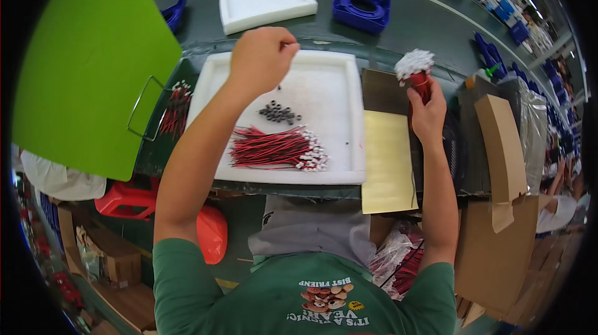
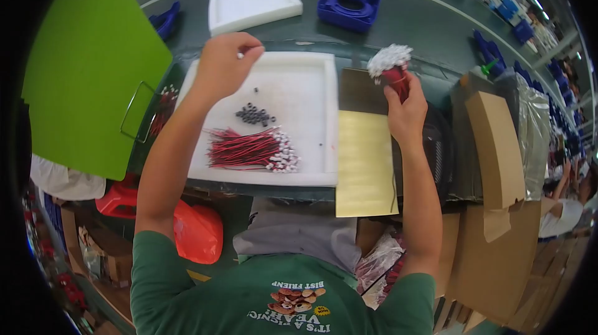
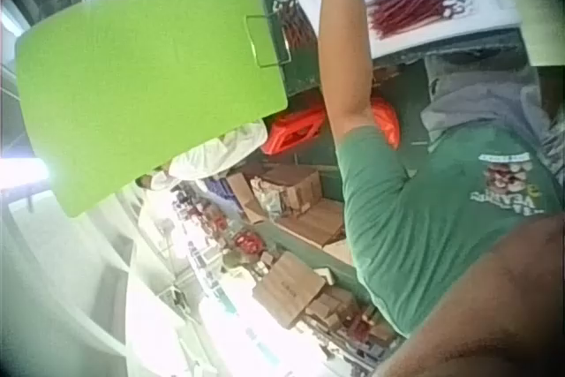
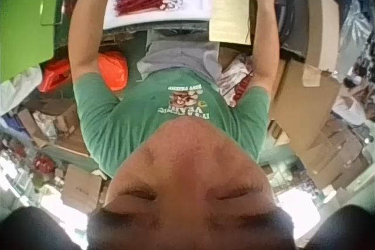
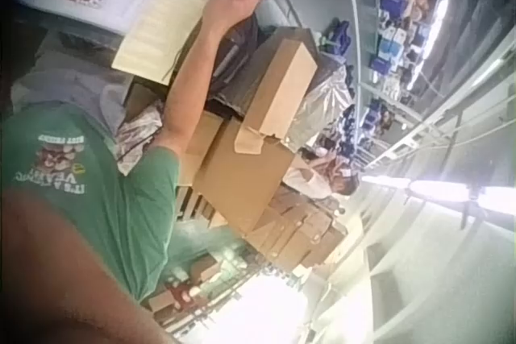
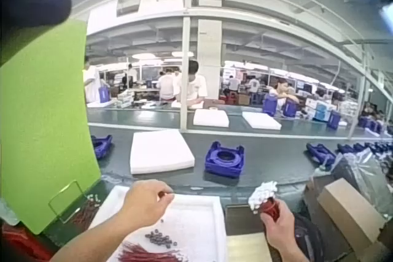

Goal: The person assembles electronic components by hand, inserting red wires into black housings.

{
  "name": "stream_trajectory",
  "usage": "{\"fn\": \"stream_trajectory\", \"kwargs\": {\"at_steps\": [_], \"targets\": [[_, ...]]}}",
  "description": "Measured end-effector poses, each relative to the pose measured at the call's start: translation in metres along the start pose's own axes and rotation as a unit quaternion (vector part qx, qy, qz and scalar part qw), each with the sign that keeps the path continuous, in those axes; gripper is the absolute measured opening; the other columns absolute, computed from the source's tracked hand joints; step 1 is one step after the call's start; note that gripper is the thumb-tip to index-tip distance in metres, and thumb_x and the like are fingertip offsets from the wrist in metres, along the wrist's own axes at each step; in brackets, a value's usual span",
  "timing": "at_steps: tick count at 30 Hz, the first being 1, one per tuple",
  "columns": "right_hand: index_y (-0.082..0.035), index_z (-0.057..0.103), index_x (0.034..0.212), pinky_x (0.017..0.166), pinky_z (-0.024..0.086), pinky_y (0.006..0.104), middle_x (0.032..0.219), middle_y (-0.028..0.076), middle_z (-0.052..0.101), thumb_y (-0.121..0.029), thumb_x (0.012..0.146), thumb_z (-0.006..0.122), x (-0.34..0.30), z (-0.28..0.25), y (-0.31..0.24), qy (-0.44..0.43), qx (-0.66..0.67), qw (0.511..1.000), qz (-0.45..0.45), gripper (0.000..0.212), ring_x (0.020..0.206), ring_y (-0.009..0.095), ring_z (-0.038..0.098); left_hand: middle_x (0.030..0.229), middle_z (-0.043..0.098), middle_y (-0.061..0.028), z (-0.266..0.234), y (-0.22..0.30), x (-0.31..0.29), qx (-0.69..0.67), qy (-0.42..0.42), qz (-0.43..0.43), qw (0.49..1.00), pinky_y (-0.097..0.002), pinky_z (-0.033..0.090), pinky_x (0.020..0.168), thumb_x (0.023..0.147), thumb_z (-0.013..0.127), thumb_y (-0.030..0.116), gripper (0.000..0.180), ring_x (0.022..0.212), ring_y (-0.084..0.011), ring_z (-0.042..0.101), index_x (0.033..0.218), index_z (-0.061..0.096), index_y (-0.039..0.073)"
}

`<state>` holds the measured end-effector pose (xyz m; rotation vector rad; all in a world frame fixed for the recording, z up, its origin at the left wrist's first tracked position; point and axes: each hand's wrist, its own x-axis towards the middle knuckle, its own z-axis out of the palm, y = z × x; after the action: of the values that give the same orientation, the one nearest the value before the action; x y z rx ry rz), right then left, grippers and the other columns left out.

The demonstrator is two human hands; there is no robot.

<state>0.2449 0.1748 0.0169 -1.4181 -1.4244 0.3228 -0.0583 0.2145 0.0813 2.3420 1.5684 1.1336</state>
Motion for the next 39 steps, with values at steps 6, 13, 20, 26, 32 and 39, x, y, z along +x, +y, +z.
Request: {"fn": "stream_trajectory", "kwargs": {"at_steps": [6, 13, 20, 26, 32, 39], "targets": [[0.001, 0.050, 0.100, 0.069, 0.042, 0.0230, 0.086, 0.005, 0.056, -0.005, 0.080, 0.055, -0.011, -0.049, -0.035, 0.067, 0.252, 0.962, 0.079, 0.021, 0.076, 0.010, 0.053, 0.081, 0.061, -0.0133, 0.107, 0.048, 0.032, -0.023, -0.191, 0.089, 0.977, -0.0379, 0.046, 0.070, 0.073, 0.058, 0.015, 0.012, 0.079, -0.0286, 0.058, 0.079, 0.065, 0.008], [0.003, 0.045, 0.107, 0.079, 0.040, 0.0292, 0.095, 0.010, 0.053, -0.009, 0.076, 0.060, -0.036, -0.029, -0.006, 0.219, 0.054, 0.972, 0.070, 0.036, 0.086, 0.019, 0.052, 0.077, 0.059, -0.0177, 0.141, 0.122, 0.012, -0.293, -0.082, -0.035, 0.952, -0.0408, 0.042, 0.066, 0.083, 0.048, 0.029, 0.029, 0.074, -0.0354, 0.055, 0.081, 0.057, 0.002], [0.005, 0.043, 0.110, 0.079, 0.040, 0.0303, 0.098, 0.016, 0.053, -0.010, 0.076, 0.060, -0.034, 0.019, 0.011, 0.274, 0.083, 0.956, 0.062, 0.041, 0.089, 0.023, 0.053, 0.108, 0.048, -0.0208, 0.105, 0.150, -0.063, -0.072, -0.051, 0.154, 0.984, -0.0391, 0.042, 0.076, 0.071, 0.062, 0.025, 0.053, 0.095, -0.0350, 0.050, 0.115, 0.040, 0.005], [0.004, 0.045, 0.105, 0.075, 0.042, 0.0262, 0.095, 0.010, 0.054, -0.009, 0.078, 0.059, -0.017, -0.020, 0.007, 0.306, 0.168, 0.936, 0.036, 0.032, 0.083, 0.016, 0.053, 0.095, 0.058, -0.0170, 0.108, 0.140, 0.004, 0.057, -0.289, 0.057, 0.954, -0.0401, 0.045, 0.075, 0.067, 0.062, 0.014, 0.047, 0.090, -0.0304, 0.055, 0.112, 0.050, 0.013], [0.000, 0.049, 0.099, 0.063, 0.049, 0.0260, 0.088, 0.008, 0.057, -0.013, 0.087, 0.049, -0.010, -0.102, -0.072, 0.279, 0.255, 0.926, -0.004, 0.018, 0.069, 0.015, 0.058, 0.084, 0.062, -0.0157, 0.050, 0.089, 0.051, -0.163, -0.181, -0.105, 0.964, -0.0272, 0.049, 0.051, 0.069, 0.039, -0.004, 0.043, 0.050, -0.0204, 0.059, 0.105, 0.059, 0.008], [0.000, 0.051, 0.103, 0.058, 0.046, 0.0205, 0.085, 0.005, 0.057, -0.017, 0.084, 0.054, -0.025, -0.111, -0.093, 0.001, 0.175, 0.983, 0.059, 0.026, 0.067, 0.009, 0.056, 0.082, 0.059, -0.0118, 0.042, 0.057, 0.024, -0.300, -0.120, -0.229, 0.918, -0.0271, 0.052, 0.055, 0.074, 0.045, -0.001, 0.032, 0.067, -0.0182, 0.060, 0.103, 0.055, -0.006]]}}
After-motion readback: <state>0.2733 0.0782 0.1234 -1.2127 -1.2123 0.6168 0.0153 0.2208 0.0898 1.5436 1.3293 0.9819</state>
